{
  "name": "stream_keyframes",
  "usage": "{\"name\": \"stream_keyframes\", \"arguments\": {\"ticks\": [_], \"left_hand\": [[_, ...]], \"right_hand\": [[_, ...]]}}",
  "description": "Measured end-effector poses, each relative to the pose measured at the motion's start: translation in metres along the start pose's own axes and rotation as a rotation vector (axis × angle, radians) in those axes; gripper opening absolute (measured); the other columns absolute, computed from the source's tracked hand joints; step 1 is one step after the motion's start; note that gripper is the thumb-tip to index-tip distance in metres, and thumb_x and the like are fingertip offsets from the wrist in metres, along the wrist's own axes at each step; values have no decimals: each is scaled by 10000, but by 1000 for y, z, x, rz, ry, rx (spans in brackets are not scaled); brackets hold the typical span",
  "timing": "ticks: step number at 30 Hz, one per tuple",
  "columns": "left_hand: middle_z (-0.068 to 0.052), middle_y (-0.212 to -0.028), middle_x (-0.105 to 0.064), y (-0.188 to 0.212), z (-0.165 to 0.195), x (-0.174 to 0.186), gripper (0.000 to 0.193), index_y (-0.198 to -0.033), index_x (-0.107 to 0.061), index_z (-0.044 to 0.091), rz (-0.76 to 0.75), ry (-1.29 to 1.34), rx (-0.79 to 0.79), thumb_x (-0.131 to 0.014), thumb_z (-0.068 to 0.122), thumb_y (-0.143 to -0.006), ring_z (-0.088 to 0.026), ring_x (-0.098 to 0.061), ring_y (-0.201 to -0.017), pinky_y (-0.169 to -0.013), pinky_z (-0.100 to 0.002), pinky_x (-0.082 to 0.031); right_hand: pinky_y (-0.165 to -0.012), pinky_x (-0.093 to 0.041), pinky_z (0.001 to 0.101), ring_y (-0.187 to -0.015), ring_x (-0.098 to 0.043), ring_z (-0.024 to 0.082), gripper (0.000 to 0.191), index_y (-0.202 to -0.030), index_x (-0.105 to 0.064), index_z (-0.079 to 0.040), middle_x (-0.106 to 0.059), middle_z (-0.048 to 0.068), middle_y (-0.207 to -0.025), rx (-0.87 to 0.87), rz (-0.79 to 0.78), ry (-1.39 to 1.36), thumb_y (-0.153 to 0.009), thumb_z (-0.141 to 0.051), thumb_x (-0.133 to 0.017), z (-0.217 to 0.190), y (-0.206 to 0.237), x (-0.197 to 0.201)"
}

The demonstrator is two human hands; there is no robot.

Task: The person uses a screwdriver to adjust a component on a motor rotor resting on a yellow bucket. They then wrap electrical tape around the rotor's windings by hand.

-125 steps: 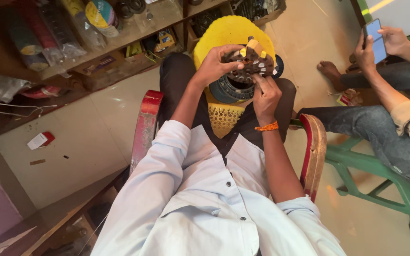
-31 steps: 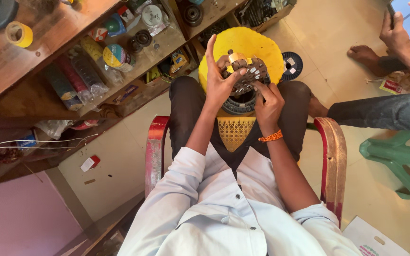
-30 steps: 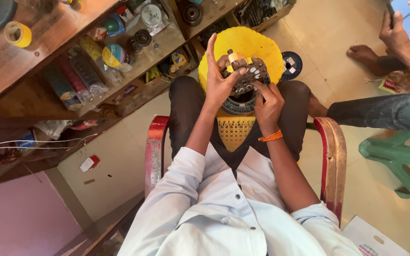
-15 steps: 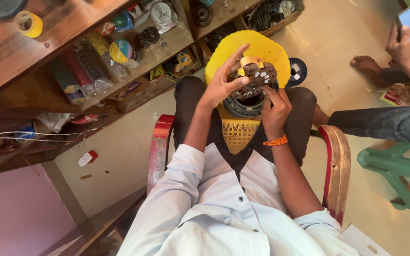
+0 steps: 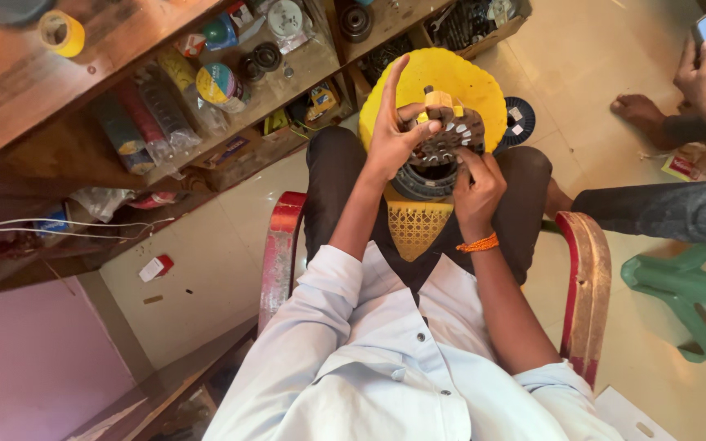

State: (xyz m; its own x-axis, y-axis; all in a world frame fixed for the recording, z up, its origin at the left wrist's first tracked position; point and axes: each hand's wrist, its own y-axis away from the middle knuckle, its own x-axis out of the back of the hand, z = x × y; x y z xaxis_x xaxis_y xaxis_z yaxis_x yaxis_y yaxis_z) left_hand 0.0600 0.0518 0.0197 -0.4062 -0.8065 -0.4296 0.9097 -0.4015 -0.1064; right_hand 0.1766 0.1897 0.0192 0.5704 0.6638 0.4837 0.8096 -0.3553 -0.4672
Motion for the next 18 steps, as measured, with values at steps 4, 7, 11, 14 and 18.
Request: {"name": "stream_keyframes", "arguments": {"ticks": [4,7,11,14,18], "left_hand": [[-80,-1564,-484,1,2,5,1056,-1651,-147,195,-28,-7,-21,-837,63,-862,-227,-706,-1179,-907,-365,-606],[-23,-1719,-303,-3,2,7,989,-1665,-223,192,-97,-190,-95,-845,90,-902,-264,-695,-1284,-1098,-407,-566],[-47,-1646,-418,-8,10,5,979,-1662,-283,210,-160,-601,-250,-913,131,-916,-317,-513,-1470,-1288,-469,-376],[-35,-1536,-494,-5,31,5,954,-1609,-296,201,-151,-600,-221,-892,196,-864,-237,-634,-1256,-1198,-441,-418],[-1,-1331,-612,34,52,-7,633,-1425,-543,200,-143,-968,-559,-827,105,-867,-248,-582,-1229,-1092,-411,-465]], "right_hand": [[-776,-553,367,-869,-697,303,329,-1143,-732,-2,-661,162,-949,-12,-14,-29,-882,151,-603,-6,13,0],[-774,-555,373,-869,-699,303,329,-1139,-738,-10,-662,160,-946,4,-15,-32,-889,154,-602,-5,16,0],[-747,-540,387,-847,-680,310,334,-1138,-745,-9,-654,165,-930,21,-21,42,-867,149,-632,-5,12,1],[-742,-540,381,-840,-682,307,327,-1139,-742,-15,-664,157,-927,48,-70,48,-879,146,-629,-14,10,6],[-672,-509,361,-755,-664,276,235,-1127,-732,-23,-671,140,-894,22,-217,-24,-925,88,-685,-30,4,29]]}}
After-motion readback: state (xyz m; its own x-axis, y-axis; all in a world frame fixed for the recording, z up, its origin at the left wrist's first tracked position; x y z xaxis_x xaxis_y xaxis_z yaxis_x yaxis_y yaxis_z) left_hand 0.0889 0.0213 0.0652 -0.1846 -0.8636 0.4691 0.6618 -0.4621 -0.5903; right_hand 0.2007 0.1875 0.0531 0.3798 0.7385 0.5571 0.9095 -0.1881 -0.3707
